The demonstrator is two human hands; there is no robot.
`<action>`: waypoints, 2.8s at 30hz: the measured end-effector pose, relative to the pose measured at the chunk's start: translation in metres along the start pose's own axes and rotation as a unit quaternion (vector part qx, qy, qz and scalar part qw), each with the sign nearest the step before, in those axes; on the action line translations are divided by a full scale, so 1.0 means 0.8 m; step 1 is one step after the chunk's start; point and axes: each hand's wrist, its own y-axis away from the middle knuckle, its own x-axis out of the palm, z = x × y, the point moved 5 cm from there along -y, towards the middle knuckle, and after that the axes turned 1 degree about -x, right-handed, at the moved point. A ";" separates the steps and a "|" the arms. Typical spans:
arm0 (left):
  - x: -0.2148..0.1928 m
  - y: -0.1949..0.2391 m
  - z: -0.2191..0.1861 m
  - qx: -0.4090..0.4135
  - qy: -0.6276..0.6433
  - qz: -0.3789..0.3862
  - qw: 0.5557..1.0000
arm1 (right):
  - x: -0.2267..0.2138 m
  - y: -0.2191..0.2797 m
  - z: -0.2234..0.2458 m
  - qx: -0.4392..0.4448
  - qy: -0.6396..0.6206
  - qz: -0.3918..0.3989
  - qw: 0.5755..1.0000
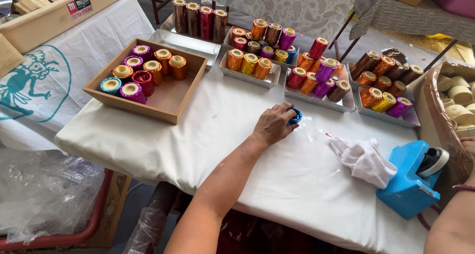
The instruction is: The recorder wraps small decorative tubes in shiny blue foil and wipes them clean with a white cloth.
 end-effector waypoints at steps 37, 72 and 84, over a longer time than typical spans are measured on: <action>-0.035 0.011 0.000 -0.138 0.176 0.005 0.975 | 0.246 0.305 -0.055 -0.069 0.224 0.259 0.937; -0.034 0.011 -0.002 -0.116 0.149 -0.026 0.982 | 0.231 0.309 -0.129 0.304 -0.010 0.247 0.920; -0.026 0.012 -0.001 -0.094 0.116 -0.035 0.988 | 0.230 0.309 -0.136 0.308 -0.046 0.254 0.916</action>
